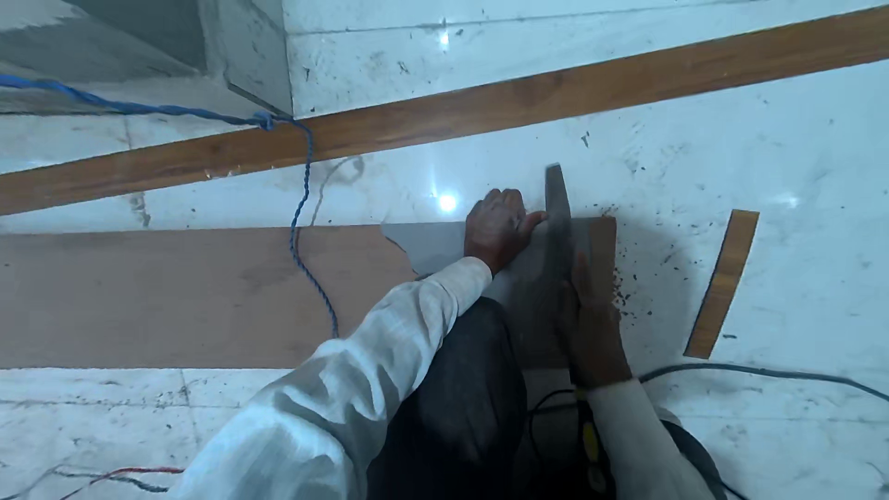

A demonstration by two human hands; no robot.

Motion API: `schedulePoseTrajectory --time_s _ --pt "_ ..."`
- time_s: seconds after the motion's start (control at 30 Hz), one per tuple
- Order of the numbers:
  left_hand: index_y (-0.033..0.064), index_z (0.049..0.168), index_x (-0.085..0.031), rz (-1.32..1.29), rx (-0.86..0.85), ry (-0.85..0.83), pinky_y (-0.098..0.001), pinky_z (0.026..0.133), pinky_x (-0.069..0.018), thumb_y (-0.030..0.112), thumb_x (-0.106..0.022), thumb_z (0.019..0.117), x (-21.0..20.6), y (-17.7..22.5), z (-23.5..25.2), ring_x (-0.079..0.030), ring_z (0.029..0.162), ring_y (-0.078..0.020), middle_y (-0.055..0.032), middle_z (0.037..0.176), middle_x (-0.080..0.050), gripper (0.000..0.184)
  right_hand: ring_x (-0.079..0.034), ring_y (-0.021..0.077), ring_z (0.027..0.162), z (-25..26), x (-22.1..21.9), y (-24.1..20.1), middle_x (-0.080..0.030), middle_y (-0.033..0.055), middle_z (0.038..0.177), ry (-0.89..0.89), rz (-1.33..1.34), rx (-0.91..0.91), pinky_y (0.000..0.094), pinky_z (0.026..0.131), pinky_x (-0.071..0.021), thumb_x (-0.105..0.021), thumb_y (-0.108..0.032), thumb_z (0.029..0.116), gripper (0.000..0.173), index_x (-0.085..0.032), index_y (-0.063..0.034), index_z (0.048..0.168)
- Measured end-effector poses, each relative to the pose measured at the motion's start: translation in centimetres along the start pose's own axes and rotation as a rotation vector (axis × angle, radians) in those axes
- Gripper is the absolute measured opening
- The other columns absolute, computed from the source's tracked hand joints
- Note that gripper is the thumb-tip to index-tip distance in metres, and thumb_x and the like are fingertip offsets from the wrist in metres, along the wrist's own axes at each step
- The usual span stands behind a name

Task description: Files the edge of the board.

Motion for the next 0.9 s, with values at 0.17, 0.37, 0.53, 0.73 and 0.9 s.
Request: schedulePoseTrajectory --time_s 0.17,0.37,0.53,0.73,0.9 --pt "-0.0063 0.089 -0.067 -0.005 0.015 0.006 -0.0519 0.080 -0.0518 0.036 -0.068 0.0982 0.5 0.1 0.7 -0.067 0.093 -0.0376 -0.0211 0.091 -0.068 0.043 -0.049 0.0174 0.046 0.6 1.2 1.4 -0.057 0.0095 0.070 -0.103 0.334 -0.119 0.0360 0.042 -0.0462 -0.044 -0.018 0.1096 0.055 -0.029 -0.0178 0.162" --pt "-0.0032 0.085 -0.066 -0.017 0.009 0.053 -0.0500 0.077 -0.0515 0.037 -0.070 0.0960 -0.1 -0.2 0.7 -0.067 0.089 -0.0353 -0.0181 0.088 -0.067 0.042 -0.045 0.0110 0.039 -1.1 1.0 2.2 -0.052 0.0026 0.064 -0.183 0.561 -0.246 0.0285 0.036 -0.0437 -0.042 -0.019 0.1102 0.056 -0.026 -0.0193 0.163" --pt "-0.0029 0.086 -0.066 0.020 0.046 -0.010 -0.0490 0.079 -0.0505 0.042 -0.068 0.0973 0.0 0.1 0.8 -0.066 0.091 -0.0342 -0.0177 0.091 -0.067 0.046 -0.045 0.0104 0.039 -1.2 0.9 2.4 -0.050 0.0016 0.063 -0.192 0.594 -0.241 0.0277 0.035 -0.0437 -0.042 -0.020 0.1103 0.056 -0.025 -0.0202 0.164" --pt "-0.0026 0.085 -0.066 0.004 0.061 0.000 -0.0495 0.079 -0.0502 0.043 -0.069 0.0961 0.0 0.2 0.9 -0.066 0.092 -0.0343 -0.0178 0.091 -0.067 0.047 -0.043 0.0089 0.038 -1.5 0.6 2.2 -0.050 0.0008 0.061 -0.186 0.617 -0.243 0.0257 0.035 -0.0419 -0.042 -0.018 0.1100 0.056 -0.025 -0.0190 0.163" --pt "-0.0032 0.087 -0.066 -0.006 0.078 -0.035 -0.0510 0.082 -0.0500 0.043 -0.068 0.0971 0.1 0.1 1.0 -0.066 0.095 -0.0353 -0.0187 0.093 -0.067 0.047 -0.044 0.0101 0.038 -1.4 0.6 2.4 -0.051 0.0024 0.063 -0.191 0.598 -0.243 0.0270 0.035 -0.0430 -0.043 -0.018 0.1100 0.057 -0.025 -0.0208 0.164"
Point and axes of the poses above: each hand's wrist, its own z-axis towards the middle knuckle, its own x-axis out of the back of the hand, y = z × x, the point moved 4 cm from there along z, towards the middle knuckle
